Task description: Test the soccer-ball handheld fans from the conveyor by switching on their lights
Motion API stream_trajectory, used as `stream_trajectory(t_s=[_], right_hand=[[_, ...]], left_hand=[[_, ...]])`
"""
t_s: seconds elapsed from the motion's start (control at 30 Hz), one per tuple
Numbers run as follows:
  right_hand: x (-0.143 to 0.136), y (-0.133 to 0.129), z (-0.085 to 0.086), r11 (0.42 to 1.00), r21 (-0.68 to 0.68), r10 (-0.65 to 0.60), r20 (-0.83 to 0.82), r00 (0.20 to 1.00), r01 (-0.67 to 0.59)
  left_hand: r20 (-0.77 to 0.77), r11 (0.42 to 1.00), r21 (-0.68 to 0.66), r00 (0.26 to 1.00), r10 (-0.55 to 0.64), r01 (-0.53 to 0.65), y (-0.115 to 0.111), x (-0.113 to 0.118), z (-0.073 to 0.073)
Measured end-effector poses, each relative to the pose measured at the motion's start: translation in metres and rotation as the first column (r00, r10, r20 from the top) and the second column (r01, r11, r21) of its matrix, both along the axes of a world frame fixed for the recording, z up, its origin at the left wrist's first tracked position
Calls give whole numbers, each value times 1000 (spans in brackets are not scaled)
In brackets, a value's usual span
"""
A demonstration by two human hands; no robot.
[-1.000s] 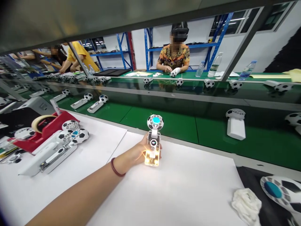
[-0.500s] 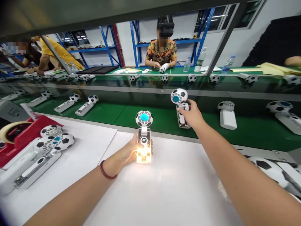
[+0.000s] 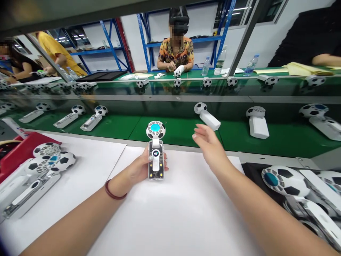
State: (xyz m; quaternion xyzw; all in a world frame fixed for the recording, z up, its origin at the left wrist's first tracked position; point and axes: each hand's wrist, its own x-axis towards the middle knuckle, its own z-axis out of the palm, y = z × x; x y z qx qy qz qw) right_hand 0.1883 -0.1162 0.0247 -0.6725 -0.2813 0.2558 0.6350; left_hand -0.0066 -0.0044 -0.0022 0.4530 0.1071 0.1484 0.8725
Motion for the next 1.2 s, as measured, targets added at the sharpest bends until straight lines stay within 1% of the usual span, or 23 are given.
stream_trajectory(t_s=[0.1, 0.2, 0.33, 0.4, 0.47, 0.6, 0.87, 1.07, 1.13, 1.2], right_hand=[[-17, 2, -1, 993, -23, 117, -30, 993, -118], [-29, 3, -5, 972, -59, 224, -84, 971, -229], [-44, 3, -11, 915, -13, 389, -249, 887, -404], [-52, 3, -13, 885, -12, 444, -286, 849, -466], [-58, 2, -13, 865, -32, 472, -285, 834, -500], [-64, 2, -12, 855, -46, 489, -262, 832, -516], [-62, 2, -14, 856, -28, 492, -261, 831, -515], [-59, 3, -16, 876, -41, 453, -267, 850, -480], [-57, 4, -18, 891, -25, 430, -273, 860, -454], [-56, 4, -18, 895, 11, 430, -298, 852, -447]], left_hand=[[-6, 1000, -15, 1000, 0, 0, 1, -1, -1], [-14, 1000, -10, 1000, -14, 14, 2, -1, -3], [-53, 999, 32, 999, -8, 10, 1, 0, -3], [-82, 999, 46, 997, 2, 2, 0, 1, -3], [-107, 999, 53, 994, -1, 7, 0, 0, -2], [-133, 997, 68, 991, -20, 29, -1, 0, -3], [-90, 997, 71, 996, -23, 29, -2, 1, -5], [-140, 996, 69, 989, -38, 48, -4, 0, -4], [-124, 995, 80, 991, -55, 65, -6, 0, -4], [-104, 990, 98, 990, -92, 102, -8, 1, -5]])
